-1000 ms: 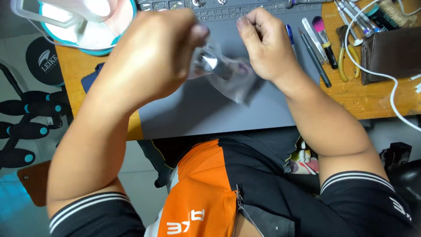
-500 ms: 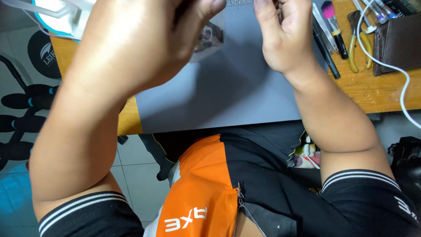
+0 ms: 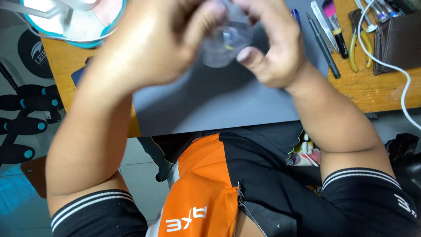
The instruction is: The person removes watch components from a plastic bag, pours a liquid onto a cloth, and wipes the surfaces of a blue metal object and a watch.
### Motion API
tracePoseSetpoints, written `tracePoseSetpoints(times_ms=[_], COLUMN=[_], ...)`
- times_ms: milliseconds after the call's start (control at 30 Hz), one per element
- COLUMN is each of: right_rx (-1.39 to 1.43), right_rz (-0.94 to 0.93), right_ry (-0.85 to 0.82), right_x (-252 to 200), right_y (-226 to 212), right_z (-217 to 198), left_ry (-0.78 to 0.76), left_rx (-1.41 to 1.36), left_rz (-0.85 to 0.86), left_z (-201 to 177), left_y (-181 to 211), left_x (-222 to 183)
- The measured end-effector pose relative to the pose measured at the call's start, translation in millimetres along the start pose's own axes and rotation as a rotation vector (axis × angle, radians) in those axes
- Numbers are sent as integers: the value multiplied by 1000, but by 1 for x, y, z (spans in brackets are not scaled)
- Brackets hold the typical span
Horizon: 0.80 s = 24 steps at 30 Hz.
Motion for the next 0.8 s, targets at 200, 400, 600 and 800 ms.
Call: tracePoseSetpoints(times_ms=[200, 400, 600, 800], right_rx=[8, 160, 17, -399], right_rz=[-37, 123, 38, 127], right_ry=[62, 173, 226, -23], right_x=[-2, -6, -6, -2], right_y=[0, 9, -2, -43], right_z=[5, 4, 6, -4], left_ry=[277, 285, 468, 702], left_rx=[-454, -179, -247, -563], left_rz=[-11, 51, 93, -39], left_z=[33, 58, 54, 47], left_y=[-6, -17, -8, -29], left_x=[1, -14, -13, -21])
Point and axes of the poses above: each hand's wrist, its own x-axis towards the middle knuckle, its own z-axis out of the palm, y = z × x, the point moved 1 cm from there along x, towards the middle knuckle, and after that the axes turned 7 degrees about z, right-handed, at the moved point
